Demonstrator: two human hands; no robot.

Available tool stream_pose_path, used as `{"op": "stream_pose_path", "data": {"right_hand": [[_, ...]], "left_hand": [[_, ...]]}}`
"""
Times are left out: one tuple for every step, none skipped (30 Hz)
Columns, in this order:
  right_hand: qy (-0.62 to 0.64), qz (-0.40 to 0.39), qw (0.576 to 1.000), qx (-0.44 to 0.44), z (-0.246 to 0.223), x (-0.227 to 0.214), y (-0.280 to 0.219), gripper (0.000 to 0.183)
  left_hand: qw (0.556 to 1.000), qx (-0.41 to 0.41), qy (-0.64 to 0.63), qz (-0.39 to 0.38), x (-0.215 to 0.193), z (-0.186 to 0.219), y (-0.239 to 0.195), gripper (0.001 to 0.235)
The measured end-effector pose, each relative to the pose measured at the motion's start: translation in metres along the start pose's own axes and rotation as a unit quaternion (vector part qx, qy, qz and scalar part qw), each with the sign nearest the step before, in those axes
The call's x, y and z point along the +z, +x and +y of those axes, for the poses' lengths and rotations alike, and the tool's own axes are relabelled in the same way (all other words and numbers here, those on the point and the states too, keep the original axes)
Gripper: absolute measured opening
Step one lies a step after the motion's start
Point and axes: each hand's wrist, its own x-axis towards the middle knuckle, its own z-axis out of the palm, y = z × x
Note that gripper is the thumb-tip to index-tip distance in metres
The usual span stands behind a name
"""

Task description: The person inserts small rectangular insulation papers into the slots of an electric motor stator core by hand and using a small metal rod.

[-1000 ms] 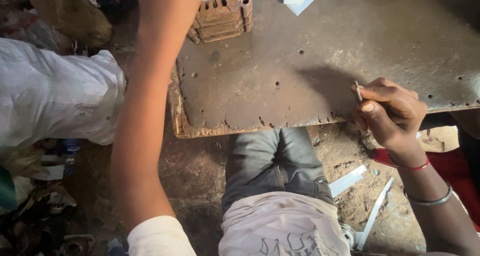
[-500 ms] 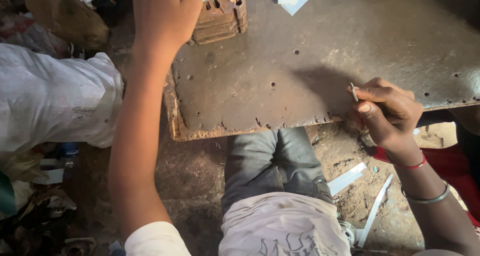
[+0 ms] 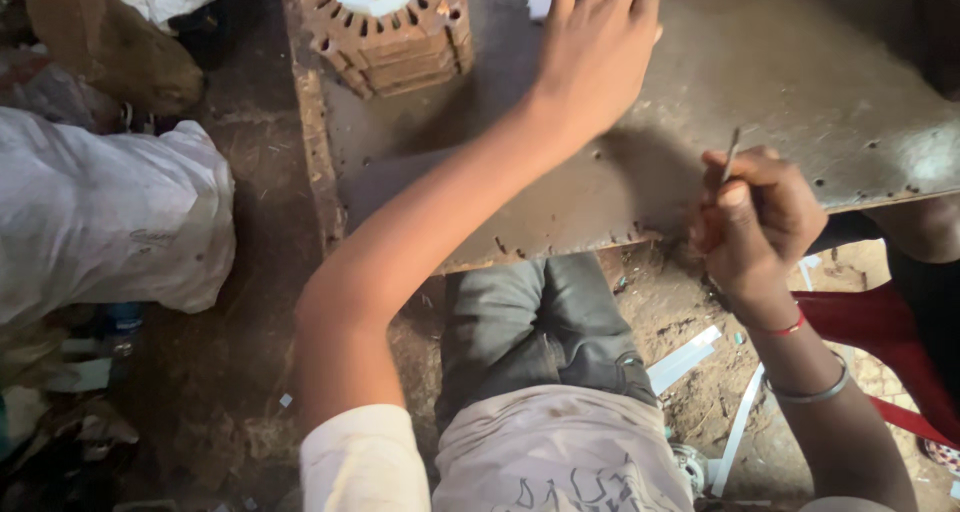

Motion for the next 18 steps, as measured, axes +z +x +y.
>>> {"op": "stream_pose_path", "data": {"right_hand": [[0.006,-0.008,1.0,0.0,-0.001,0.0,0.001,0.033],[0.012,-0.017,1.0,0.001,-0.002,-0.001,0.001,0.033],[0.02,-0.026,0.999,0.005,-0.004,-0.001,0.001,0.033],[0.012,-0.028,1.0,-0.003,-0.004,-0.001,0.001,0.034],[0.005,-0.033,0.999,-0.01,-0.003,-0.001,0.003,0.035],[-0.003,-0.037,0.999,-0.017,-0.003,-0.001,0.003,0.036],[-0.002,-0.04,0.999,-0.018,-0.004,0.001,0.004,0.033],[-0.001,-0.042,0.999,-0.02,-0.005,0.003,0.006,0.031],[-0.002,-0.045,0.999,-0.02,-0.008,0.004,0.006,0.029],[-0.084,-0.076,0.993,-0.038,-0.013,0.004,0.009,0.021],[-0.165,-0.106,0.979,-0.057,-0.02,0.004,0.013,0.015],[-0.241,-0.145,0.957,-0.067,-0.029,0.006,0.017,0.018],[-0.314,-0.181,0.929,-0.081,-0.038,0.009,0.019,0.026],[-0.38,-0.225,0.893,-0.086,-0.047,0.016,0.018,0.041],[-0.445,-0.266,0.85,-0.091,-0.054,0.022,0.018,0.056],[-0.466,-0.28,0.833,-0.104,-0.057,0.028,0.018,0.062],[-0.487,-0.293,0.814,-0.118,-0.059,0.033,0.019,0.068],[-0.508,-0.305,0.795,-0.131,-0.06,0.036,0.02,0.074]], "left_hand": [[1.0,0.014,0.018,0.0,-0.005,0.004,-0.015,0.04],[0.999,0.028,0.035,0.0,-0.013,0.009,-0.031,0.041],[0.999,0.032,0.012,-0.02,-0.025,0.014,-0.049,0.043],[0.998,0.035,-0.011,-0.041,-0.039,0.019,-0.068,0.045],[0.998,0.033,-0.02,-0.053,-0.055,0.023,-0.087,0.044],[0.997,0.031,-0.029,-0.064,-0.072,0.027,-0.105,0.043],[0.996,0.023,-0.031,-0.074,-0.088,0.03,-0.121,0.043],[0.996,0.016,-0.033,-0.084,-0.103,0.033,-0.133,0.043],[0.995,0.007,-0.051,-0.089,-0.113,0.034,-0.145,0.042],[0.993,-0.002,-0.069,-0.093,-0.122,0.034,-0.155,0.042],[0.991,-0.011,-0.086,-0.098,-0.127,0.034,-0.161,0.041],[0.993,-0.002,-0.083,-0.089,-0.128,0.035,-0.166,0.04],[0.993,0.006,-0.081,-0.082,-0.128,0.035,-0.17,0.039],[0.994,0.014,-0.079,-0.076,-0.129,0.034,-0.173,0.038],[0.995,0.025,-0.067,-0.066,-0.127,0.034,-0.173,0.037],[0.996,0.037,-0.055,-0.057,-0.125,0.033,-0.173,0.035],[0.997,0.049,-0.043,-0.046,-0.124,0.032,-0.172,0.034],[0.997,0.037,-0.052,-0.051,-0.122,0.032,-0.17,0.033]]}}
